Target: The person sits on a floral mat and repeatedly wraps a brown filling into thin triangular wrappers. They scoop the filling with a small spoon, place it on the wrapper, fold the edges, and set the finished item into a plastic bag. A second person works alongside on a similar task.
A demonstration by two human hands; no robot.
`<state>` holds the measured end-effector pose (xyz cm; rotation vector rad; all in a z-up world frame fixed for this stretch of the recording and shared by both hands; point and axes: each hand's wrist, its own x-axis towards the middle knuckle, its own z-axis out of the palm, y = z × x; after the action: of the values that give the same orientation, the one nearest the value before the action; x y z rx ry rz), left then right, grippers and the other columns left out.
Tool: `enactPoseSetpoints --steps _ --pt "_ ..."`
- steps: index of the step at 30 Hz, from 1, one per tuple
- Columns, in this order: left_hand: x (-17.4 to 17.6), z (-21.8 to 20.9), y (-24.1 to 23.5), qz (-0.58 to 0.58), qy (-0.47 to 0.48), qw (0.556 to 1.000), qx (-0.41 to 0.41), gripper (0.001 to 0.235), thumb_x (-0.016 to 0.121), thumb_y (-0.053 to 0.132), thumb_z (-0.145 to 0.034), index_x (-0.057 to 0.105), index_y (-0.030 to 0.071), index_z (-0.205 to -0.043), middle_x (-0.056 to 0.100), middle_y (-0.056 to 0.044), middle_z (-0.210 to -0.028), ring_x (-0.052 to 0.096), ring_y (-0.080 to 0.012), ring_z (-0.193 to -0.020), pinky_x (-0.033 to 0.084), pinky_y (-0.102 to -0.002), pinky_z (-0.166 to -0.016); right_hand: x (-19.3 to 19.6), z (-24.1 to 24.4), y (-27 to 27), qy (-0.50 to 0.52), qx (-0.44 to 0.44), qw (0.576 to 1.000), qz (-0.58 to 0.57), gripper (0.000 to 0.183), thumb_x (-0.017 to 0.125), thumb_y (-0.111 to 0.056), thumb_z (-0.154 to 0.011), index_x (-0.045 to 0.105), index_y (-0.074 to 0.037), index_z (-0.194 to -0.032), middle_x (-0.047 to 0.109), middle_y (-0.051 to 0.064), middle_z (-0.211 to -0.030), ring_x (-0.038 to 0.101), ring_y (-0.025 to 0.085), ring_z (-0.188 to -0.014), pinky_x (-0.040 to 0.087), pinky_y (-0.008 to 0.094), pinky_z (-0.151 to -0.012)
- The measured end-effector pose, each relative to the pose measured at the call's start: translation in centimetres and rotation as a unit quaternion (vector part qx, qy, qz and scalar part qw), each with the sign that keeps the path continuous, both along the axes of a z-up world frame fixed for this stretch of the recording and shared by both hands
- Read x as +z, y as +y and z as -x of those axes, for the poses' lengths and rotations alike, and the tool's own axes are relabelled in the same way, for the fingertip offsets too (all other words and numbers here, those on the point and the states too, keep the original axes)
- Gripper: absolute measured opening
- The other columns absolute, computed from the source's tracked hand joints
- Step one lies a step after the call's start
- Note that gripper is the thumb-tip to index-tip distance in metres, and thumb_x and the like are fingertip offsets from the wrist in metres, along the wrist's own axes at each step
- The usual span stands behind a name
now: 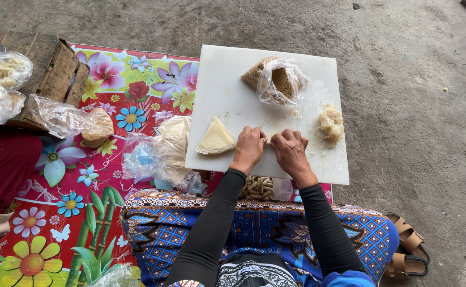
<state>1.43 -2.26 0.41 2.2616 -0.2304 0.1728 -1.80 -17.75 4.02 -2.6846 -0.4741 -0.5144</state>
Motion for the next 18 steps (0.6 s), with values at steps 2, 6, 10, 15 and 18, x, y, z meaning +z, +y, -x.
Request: enactPoseSetpoints --steps 2,6,10,15,18 --pt "-0.6 0.4 0.5 -0.007 -0.050 0.998 -0.041 0.011 0.070 0.013 -0.097 0.070 0.003 -0.102 0.060 -0.015 -0.103 0.061 -0.0314 -0.101 0.052 -0.043 -0.092 -0.3 -0.2 0.1 -0.018 -0.001 1.000 0.008 0.005 0.068 -0.016 -0.092 0.069 -0.015 -0.097 0.066 0.005 -0.093 0.060 0.027 -0.098 0.036 0.041 -0.087" --pt "-1.4 0.7 1.0 -0.030 -0.098 0.993 -0.065 0.015 0.070 0.013 -0.092 0.070 0.003 -0.103 0.059 -0.013 -0.103 0.061 -0.0286 -0.099 0.053 -0.039 -0.090 0.0 0.8 0.1 -0.035 0.011 0.999 -0.003 0.017 0.067 -0.014 -0.095 0.069 -0.009 -0.111 0.067 0.005 -0.095 0.060 0.027 -0.099 0.037 0.041 -0.090" --pt "-1.1 0.5 0.2 -0.036 -0.078 0.996 -0.037 0.012 0.071 0.013 -0.094 0.070 0.004 -0.101 0.060 -0.012 -0.103 0.062 -0.0281 -0.097 0.054 -0.038 -0.089 0.5 1.3 0.3 -0.055 0.004 0.998 0.028 0.011 0.066 -0.010 -0.093 0.070 -0.013 -0.103 0.069 0.004 -0.095 0.062 0.025 -0.101 0.036 0.039 -0.091" --pt "-0.5 0.8 0.1 0.006 -0.095 0.995 0.010 0.012 0.070 0.014 -0.095 0.072 0.004 -0.102 0.062 -0.012 -0.102 0.065 -0.0279 -0.093 0.056 -0.039 -0.085 -0.8 1.2 1.1 -0.077 -0.055 0.990 0.103 0.019 0.064 -0.009 -0.095 0.073 -0.015 -0.111 0.072 0.001 -0.104 0.060 0.022 -0.109 0.032 0.040 -0.098" --pt "-0.5 1.0 0.5 0.077 -0.121 0.989 0.042 0.017 0.065 0.013 -0.101 0.072 0.004 -0.113 0.063 -0.013 -0.108 0.067 -0.0265 -0.090 0.059 -0.037 -0.082 -1.5 1.8 1.6 -0.117 -0.084 0.971 0.193 0.035 0.063 -0.008 -0.091 0.072 -0.012 -0.124 0.072 0.000 -0.118 0.057 0.019 -0.118 0.028 0.040 -0.101"
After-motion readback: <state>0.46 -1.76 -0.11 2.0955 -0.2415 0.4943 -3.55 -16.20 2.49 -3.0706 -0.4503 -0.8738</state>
